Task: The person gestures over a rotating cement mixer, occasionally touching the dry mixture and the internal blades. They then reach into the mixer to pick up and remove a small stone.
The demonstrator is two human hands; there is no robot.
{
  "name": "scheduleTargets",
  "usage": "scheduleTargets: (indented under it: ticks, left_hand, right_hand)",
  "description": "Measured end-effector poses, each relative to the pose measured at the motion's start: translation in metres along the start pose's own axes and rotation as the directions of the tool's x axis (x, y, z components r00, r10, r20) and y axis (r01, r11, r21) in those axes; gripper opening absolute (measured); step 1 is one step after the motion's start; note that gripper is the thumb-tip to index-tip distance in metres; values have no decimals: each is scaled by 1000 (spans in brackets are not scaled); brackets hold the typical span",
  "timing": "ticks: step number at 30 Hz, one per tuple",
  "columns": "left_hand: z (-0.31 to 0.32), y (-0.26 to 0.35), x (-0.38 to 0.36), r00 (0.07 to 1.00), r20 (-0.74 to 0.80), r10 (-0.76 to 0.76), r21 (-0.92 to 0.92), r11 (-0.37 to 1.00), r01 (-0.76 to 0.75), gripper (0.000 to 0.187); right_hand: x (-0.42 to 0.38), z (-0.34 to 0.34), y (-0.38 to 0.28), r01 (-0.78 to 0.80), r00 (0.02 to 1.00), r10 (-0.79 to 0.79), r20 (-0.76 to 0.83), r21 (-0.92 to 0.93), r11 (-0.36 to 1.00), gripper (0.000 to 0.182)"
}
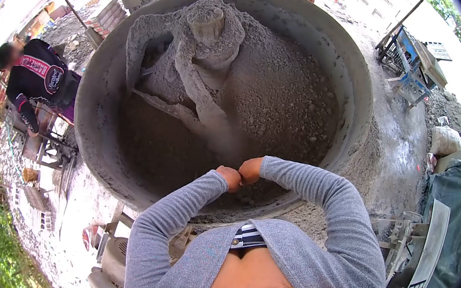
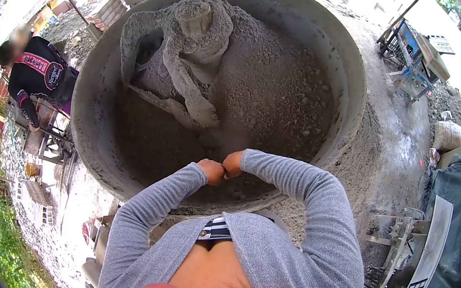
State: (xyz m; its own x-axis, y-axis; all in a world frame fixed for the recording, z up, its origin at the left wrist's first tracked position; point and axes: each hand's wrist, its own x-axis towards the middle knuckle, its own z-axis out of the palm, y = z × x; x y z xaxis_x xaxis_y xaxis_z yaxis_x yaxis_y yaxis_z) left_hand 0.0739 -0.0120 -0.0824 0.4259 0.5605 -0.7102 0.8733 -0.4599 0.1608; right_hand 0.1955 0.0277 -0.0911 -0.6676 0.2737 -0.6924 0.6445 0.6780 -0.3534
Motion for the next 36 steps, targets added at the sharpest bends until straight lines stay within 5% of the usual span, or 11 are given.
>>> scheduleTargets:
  ticks: [36]
  left_hand:
    - [5,0,2,999,5,33,27,999,-33,34]
  right_hand:
    - [8,3,1,-23,993,21,119,17,1000,44]
